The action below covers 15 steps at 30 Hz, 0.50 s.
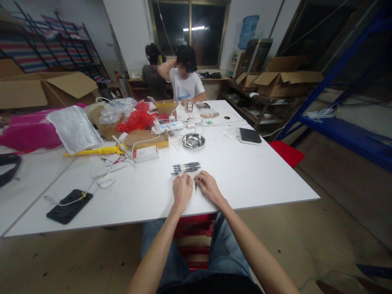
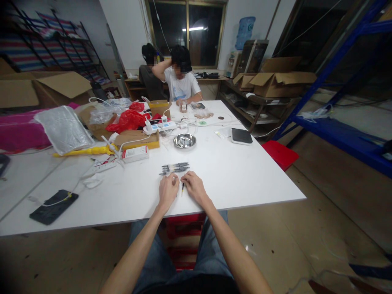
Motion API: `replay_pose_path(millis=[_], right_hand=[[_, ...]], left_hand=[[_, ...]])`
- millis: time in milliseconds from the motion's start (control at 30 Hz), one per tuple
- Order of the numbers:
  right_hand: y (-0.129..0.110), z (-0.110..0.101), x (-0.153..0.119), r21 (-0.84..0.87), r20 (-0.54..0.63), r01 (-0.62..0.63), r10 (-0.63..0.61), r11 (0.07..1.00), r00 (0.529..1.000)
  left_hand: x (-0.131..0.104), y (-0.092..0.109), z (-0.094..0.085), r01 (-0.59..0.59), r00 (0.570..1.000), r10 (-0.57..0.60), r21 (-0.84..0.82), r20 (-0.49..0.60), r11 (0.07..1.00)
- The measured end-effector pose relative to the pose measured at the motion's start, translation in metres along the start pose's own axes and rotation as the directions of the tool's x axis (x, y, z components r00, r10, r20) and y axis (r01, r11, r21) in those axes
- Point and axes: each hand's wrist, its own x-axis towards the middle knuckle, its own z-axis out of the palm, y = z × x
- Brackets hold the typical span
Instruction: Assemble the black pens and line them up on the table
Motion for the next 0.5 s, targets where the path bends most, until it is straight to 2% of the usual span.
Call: replay_pose_path(millis=[333, 500], right_hand=[[0.001, 0.0012, 0.0005, 0.141, -0.041, -0.064, 0.071, 0.988, 0.997], [0.0004, -0.0005, 0.0017, 0.124, -0.044, -0.03, 0.036, 0.992, 0.998]], left_hand=[[0.0017, -0.0038, 0.0024, 0.01, 1.0, -0.009, -0.062, 0.02, 0.998], [0.0035, -0.0053, 0.004, -0.02, 0.999, 0.022, -0.068, 0.032, 0.997]])
